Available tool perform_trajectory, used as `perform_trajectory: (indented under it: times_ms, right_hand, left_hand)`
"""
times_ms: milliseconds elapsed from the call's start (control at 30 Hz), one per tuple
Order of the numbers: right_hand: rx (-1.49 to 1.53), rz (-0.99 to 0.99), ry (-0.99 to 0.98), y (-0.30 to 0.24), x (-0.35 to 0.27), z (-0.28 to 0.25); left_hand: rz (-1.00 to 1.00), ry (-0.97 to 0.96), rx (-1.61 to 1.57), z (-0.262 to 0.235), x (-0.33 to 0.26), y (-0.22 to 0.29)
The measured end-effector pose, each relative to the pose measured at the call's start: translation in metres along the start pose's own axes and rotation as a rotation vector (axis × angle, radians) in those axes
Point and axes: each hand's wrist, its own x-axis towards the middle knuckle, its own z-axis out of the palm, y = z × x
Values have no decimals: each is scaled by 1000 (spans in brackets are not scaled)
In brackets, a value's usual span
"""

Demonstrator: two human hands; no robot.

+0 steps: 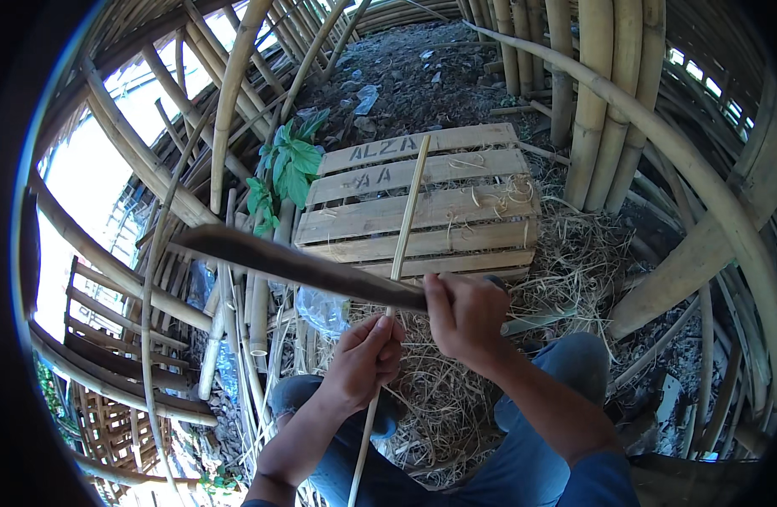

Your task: The person holds a thin bamboo stick and repeatedly shaves along its length using a machete.

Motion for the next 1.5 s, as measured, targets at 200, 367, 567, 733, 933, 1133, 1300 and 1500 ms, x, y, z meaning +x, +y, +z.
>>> perform_trajectory:
  times_ms: [200,367,567,733,933,1133,1300,1500]
  right_hand:
    - [-138,-422,146,-7,-2,8]
    - [-173,-429,165,3,8,15]
    - [-206,-511,245,8,19,15]
    - [-202,-536,300,12,22,12]
    - [-284,-566,355,25,34,2]
    - [-331,-500,504,42,54,-14]
    - [-360,-175,542,62,71,-24]
    - [-489,-20,518,76,77,-42]
  left_hand:
    - [31,37,74,-4,-7,-6]
    - [141,150,313,-1,-16,-8]
    - [176,176,358,0,-20,-7]
    - [171,153,323,3,-25,-6]
    - [111,109,221,2,-33,-11]
    - [91,90,209,3,-41,-13]
    - [47,74,227,1,-54,-12]
    - [-19,78,248,-8,-65,-18]
